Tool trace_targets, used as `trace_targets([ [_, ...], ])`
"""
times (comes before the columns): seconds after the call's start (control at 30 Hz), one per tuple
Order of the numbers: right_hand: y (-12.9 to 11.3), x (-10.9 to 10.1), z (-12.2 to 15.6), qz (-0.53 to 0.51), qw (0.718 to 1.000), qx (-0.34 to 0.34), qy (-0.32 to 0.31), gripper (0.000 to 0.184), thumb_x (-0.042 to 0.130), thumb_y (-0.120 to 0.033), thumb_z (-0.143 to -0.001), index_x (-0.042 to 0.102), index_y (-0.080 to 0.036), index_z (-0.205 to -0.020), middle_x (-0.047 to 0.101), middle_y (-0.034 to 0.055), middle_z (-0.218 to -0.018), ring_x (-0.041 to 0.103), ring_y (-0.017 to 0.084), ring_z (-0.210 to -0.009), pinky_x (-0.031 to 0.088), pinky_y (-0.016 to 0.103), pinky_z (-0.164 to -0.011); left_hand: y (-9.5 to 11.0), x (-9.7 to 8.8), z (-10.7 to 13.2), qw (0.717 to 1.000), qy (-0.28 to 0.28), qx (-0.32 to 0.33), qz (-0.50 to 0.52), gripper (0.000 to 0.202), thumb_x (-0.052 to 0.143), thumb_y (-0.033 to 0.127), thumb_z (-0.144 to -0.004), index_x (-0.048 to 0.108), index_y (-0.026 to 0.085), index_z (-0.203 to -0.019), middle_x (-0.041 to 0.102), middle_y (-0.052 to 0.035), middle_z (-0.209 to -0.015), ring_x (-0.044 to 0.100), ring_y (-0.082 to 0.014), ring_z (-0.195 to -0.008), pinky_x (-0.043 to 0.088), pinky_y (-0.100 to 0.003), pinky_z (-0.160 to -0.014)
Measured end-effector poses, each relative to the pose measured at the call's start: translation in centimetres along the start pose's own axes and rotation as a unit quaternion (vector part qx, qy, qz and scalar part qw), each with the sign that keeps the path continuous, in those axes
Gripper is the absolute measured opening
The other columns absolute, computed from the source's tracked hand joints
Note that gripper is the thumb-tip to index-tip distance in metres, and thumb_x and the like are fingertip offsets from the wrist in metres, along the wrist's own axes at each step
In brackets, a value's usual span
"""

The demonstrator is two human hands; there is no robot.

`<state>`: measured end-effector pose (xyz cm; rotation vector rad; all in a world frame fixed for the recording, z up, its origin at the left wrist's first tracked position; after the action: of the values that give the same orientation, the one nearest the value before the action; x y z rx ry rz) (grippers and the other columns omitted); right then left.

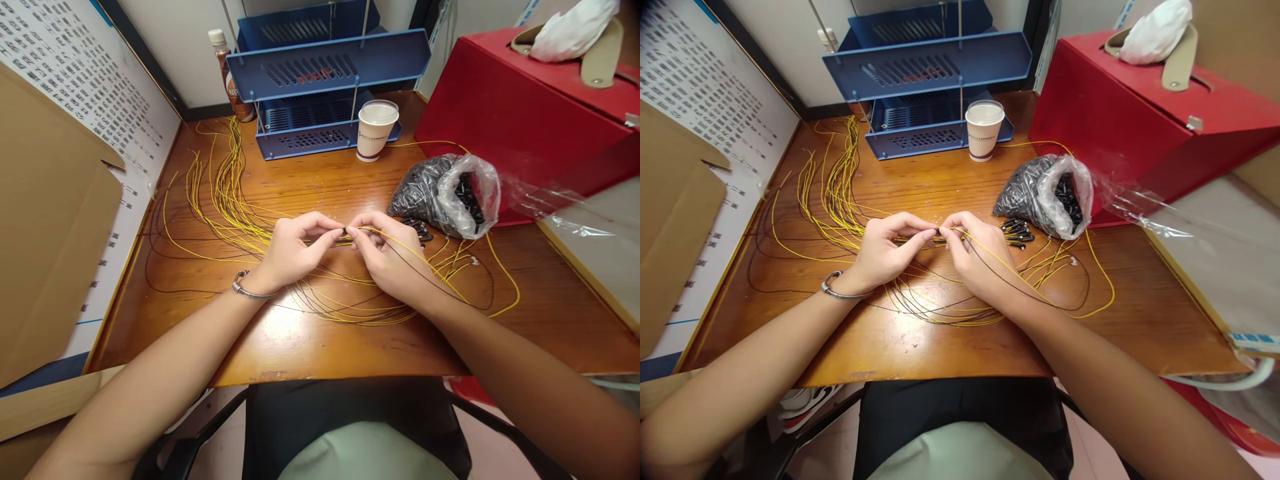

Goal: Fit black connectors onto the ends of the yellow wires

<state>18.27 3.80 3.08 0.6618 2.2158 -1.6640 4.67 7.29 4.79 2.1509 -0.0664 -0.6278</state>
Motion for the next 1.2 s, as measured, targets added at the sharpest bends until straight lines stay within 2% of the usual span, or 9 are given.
trace_targets([
  [0.2, 0.1, 0.1, -0.1, -0.013, 1.000, 0.009, -0.005, 0.014, 0.059, -0.030, -0.093, 0.067, -0.018, -0.091, 0.070, 0.0007, -0.074, 0.062, 0.012, -0.060, 0.042, 0.025, -0.057, 0.0, -0.1, 0.0, 1.000, 0.002, -0.002, 0.001, 0.007, 0.072, 0.018, -0.087, 0.075, 0.012, -0.089, 0.080, -0.0045, -0.086, 0.077, -0.0126, -0.072, 0.062, -0.016, -0.071],
  [0.5, 0.6, 0.2, -0.1, -0.047, 0.998, 0.039, -0.009, 0.014, 0.062, -0.031, -0.092, 0.068, -0.018, -0.091, 0.071, 0.0007, -0.071, 0.063, 0.013, -0.058, 0.040, 0.026, -0.055, 0.9, -0.4, 0.0, 0.999, 0.014, 0.038, -0.023, 0.005, 0.072, 0.016, -0.086, 0.075, 0.012, -0.088, 0.080, -0.0036, -0.083, 0.076, -0.0107, -0.069, 0.060, -0.013, -0.068],
  [0.83, 0.3, -0.1, -0.1, -0.063, 0.997, 0.050, 0.000, 0.015, 0.065, -0.032, -0.088, 0.068, -0.018, -0.090, 0.065, -0.0020, -0.069, 0.045, 0.007, -0.049, 0.037, 0.025, -0.052, 1.4, -0.5, 0.0, 0.996, 0.023, 0.068, -0.057, 0.005, 0.072, 0.017, -0.086, 0.075, 0.013, -0.089, 0.080, -0.0029, -0.083, 0.075, -0.0104, -0.068, 0.060, -0.015, -0.067],
  [1.0, 0.2, -0.3, 0.0, -0.091, 0.994, 0.067, 0.010, 0.022, 0.069, -0.030, -0.083, 0.064, -0.018, -0.101, 0.062, -0.0036, -0.069, 0.042, 0.007, -0.047, 0.033, 0.024, -0.047, 1.7, -0.7, 0.1, 0.994, 0.036, 0.078, -0.065, 0.005, 0.071, 0.016, -0.087, 0.075, 0.012, -0.088, 0.079, -0.0035, -0.082, 0.074, -0.0098, -0.067, 0.058, -0.014, -0.067],
  [1.2, 0.7, -0.8, 0.0, -0.113, 0.989, 0.085, 0.040, 0.012, 0.066, -0.030, -0.085, 0.061, -0.019, -0.085, 0.062, -0.0024, -0.067, 0.046, 0.008, -0.049, 0.037, 0.026, -0.050, 1.8, -0.9, 0.1, 0.994, 0.042, 0.074, -0.068, 0.005, 0.071, 0.016, -0.087, 0.074, 0.013, -0.089, 0.080, -0.0029, -0.082, 0.074, -0.0094, -0.066, 0.058, -0.014, -0.066],
])
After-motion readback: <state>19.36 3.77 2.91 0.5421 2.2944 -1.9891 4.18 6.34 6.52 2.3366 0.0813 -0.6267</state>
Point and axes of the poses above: each hand's wrist, its own z-axis away from the middle knuckle, its own x-axis out of the palm, y = z × x, the point moved 10 cm from there along -z, towards the middle knuckle
